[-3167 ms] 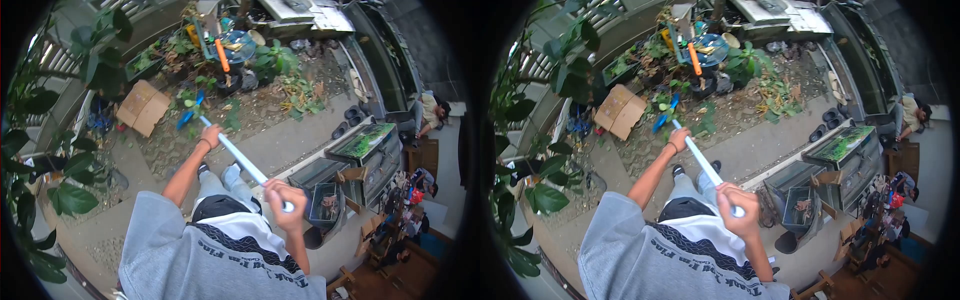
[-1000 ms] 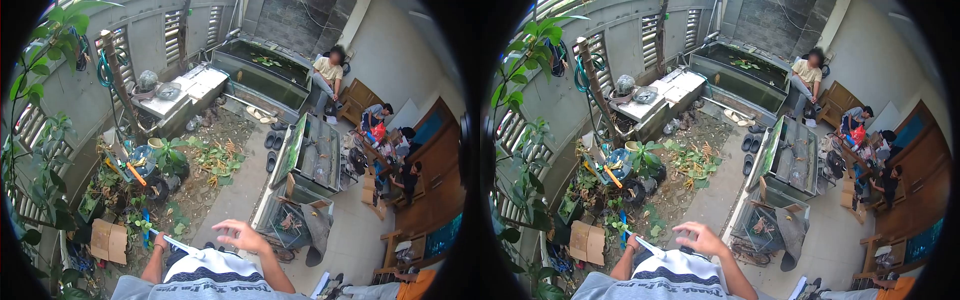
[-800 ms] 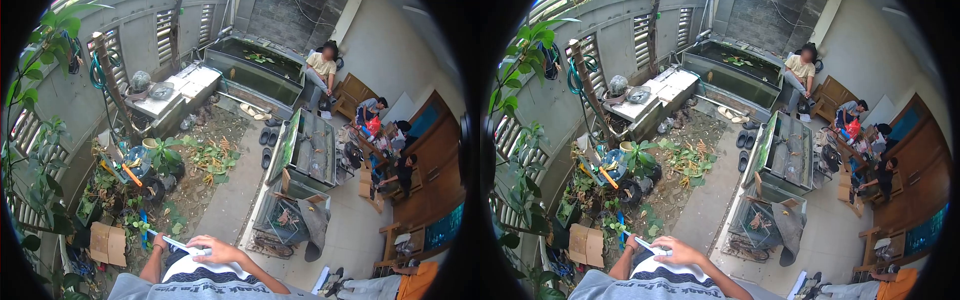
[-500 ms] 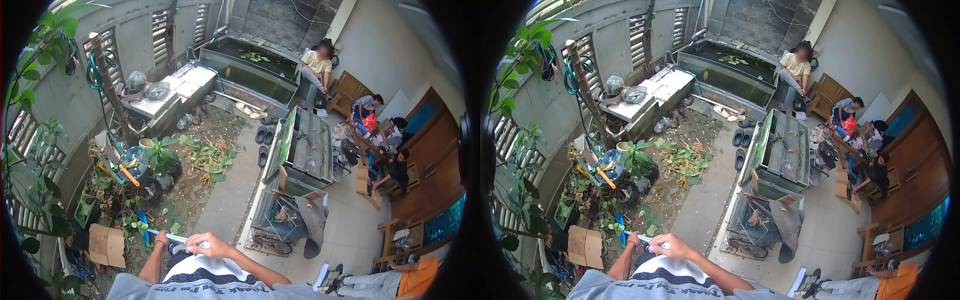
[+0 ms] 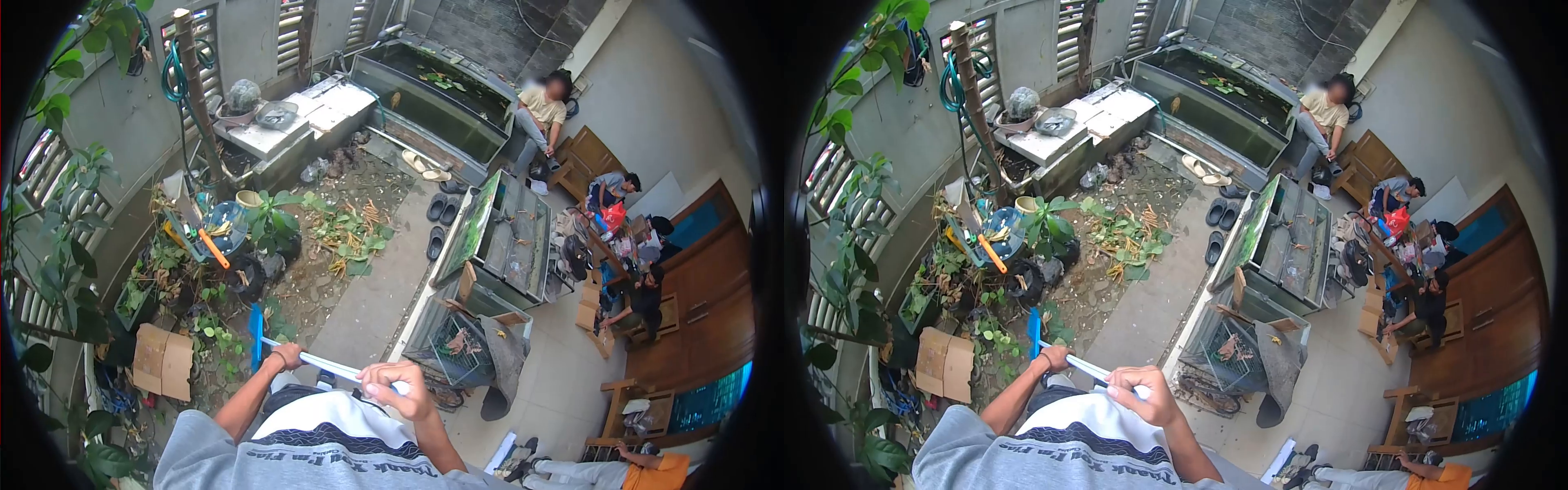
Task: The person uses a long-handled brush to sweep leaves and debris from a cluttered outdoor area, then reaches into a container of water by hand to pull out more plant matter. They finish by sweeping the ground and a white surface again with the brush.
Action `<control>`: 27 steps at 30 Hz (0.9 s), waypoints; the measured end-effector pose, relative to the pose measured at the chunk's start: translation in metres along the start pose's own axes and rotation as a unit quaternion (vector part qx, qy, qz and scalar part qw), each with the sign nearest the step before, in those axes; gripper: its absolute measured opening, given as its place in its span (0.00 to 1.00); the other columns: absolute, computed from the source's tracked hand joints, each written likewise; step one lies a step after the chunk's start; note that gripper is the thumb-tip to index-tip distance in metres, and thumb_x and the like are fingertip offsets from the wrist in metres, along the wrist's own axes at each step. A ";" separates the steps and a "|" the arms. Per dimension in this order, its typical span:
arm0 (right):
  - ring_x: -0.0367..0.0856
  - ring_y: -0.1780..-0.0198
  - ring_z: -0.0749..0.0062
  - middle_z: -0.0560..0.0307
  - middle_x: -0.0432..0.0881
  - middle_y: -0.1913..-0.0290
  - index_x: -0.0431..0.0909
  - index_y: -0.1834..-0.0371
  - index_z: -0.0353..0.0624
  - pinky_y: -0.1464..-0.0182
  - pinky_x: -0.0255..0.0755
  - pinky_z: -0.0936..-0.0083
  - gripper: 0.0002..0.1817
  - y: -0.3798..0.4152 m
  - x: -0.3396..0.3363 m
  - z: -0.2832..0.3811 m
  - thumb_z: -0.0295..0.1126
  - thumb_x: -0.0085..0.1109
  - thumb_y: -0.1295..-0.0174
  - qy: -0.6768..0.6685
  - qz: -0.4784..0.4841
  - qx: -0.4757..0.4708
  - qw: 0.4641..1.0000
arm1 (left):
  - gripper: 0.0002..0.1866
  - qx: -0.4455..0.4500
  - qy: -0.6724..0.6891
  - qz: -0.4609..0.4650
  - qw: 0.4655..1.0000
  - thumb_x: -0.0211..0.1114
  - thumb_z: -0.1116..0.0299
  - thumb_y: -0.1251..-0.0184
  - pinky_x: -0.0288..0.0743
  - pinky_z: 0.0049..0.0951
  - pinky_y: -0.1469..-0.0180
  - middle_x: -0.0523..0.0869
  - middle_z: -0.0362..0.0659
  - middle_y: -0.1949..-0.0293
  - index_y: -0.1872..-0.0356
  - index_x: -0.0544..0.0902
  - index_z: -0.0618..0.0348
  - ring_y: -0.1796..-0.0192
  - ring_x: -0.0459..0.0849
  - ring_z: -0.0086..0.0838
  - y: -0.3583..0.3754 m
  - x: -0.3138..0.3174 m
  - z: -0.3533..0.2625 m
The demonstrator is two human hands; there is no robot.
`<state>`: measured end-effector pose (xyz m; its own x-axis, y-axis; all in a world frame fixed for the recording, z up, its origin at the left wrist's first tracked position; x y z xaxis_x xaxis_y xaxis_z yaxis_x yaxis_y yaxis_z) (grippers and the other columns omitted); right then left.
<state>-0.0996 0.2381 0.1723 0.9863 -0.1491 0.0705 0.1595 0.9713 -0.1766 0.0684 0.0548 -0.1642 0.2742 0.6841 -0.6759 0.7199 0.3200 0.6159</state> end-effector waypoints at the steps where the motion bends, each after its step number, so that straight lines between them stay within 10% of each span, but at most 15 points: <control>1: 0.71 0.77 0.69 0.55 0.71 0.83 0.67 0.87 0.35 0.57 0.72 0.69 0.16 0.001 -0.005 0.008 0.22 0.56 0.41 -0.044 -0.004 -0.031 0.999 | 0.18 0.002 0.005 -0.012 1.000 0.63 0.51 0.38 0.79 0.43 0.50 0.88 0.49 0.57 0.49 0.85 0.42 0.51 0.85 0.44 0.009 -0.009 -0.011; 17: 0.68 0.78 0.66 0.54 0.69 0.80 0.67 0.81 0.35 0.71 0.62 0.71 0.14 -0.022 0.049 -0.038 0.23 0.59 0.40 0.026 0.098 -0.023 0.995 | 0.24 -0.043 0.188 -0.142 0.971 0.60 0.44 0.35 0.74 0.47 0.56 0.84 0.57 0.66 0.71 0.81 0.59 0.58 0.82 0.54 0.025 0.050 0.047; 27: 0.70 0.77 0.72 0.55 0.72 0.79 0.69 0.81 0.34 0.71 0.63 0.75 0.13 -0.011 0.023 -0.041 0.23 0.58 0.40 0.042 0.069 0.000 0.997 | 0.15 -0.032 0.183 -0.170 0.968 0.62 0.55 0.39 0.75 0.46 0.51 0.85 0.54 0.60 0.64 0.83 0.56 0.54 0.82 0.51 0.010 0.061 0.037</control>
<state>-0.0765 0.2168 0.1359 0.9989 -0.0301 -0.0369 0.0230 0.9837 -0.1783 0.1158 0.0753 -0.2140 -0.2247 0.7151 -0.6619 0.6842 0.5995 0.4154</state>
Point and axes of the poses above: each hand's wrist, its own y-axis away from the middle knuckle, its own x-axis out of the palm, z = x × y, the point moved 3 cm from there along -y, towards the middle knuckle
